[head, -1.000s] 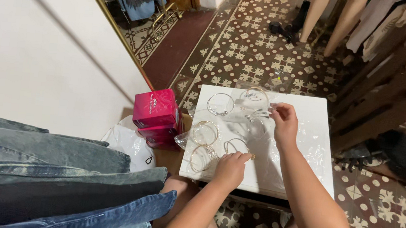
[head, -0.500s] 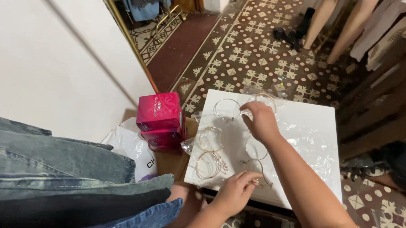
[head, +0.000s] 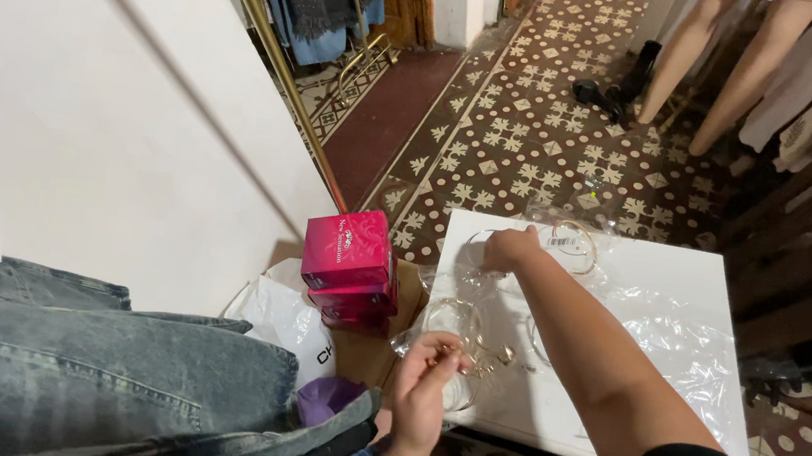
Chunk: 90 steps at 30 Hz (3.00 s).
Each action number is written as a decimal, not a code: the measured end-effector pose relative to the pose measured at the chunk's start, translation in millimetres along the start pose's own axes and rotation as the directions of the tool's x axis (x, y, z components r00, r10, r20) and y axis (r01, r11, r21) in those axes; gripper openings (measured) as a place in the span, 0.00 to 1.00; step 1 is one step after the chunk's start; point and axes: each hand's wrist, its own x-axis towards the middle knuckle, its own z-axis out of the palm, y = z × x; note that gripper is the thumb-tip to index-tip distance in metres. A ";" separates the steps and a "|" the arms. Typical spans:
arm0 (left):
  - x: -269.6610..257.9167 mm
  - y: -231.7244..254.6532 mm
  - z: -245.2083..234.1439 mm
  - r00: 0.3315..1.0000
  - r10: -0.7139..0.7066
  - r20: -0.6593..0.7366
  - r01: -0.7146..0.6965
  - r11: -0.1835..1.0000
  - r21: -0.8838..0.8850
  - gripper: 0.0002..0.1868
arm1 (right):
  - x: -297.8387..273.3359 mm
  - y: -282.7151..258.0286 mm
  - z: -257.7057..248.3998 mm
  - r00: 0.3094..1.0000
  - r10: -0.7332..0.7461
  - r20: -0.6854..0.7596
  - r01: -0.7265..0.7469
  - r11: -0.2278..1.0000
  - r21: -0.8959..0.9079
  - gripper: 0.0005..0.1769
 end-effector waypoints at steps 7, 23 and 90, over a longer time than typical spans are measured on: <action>36.4 -24.9 -15.5 0.984 0.116 -0.138 -0.122 0.992 -0.035 0.13 | 24.2 21.5 31.1 0.989 -0.055 -0.136 0.063 0.996 0.062 0.15; 23.1 1.4 52.4 0.989 0.140 0.054 -0.138 0.990 -0.039 0.08 | -213.7 23.0 79.2 0.665 0.187 -0.723 0.740 -0.040 0.671 0.11; -22.8 12.9 33.7 0.727 -0.239 0.644 0.260 0.963 0.064 0.22 | -349.5 163.4 138.2 0.614 0.618 -0.491 0.758 -0.289 0.585 0.13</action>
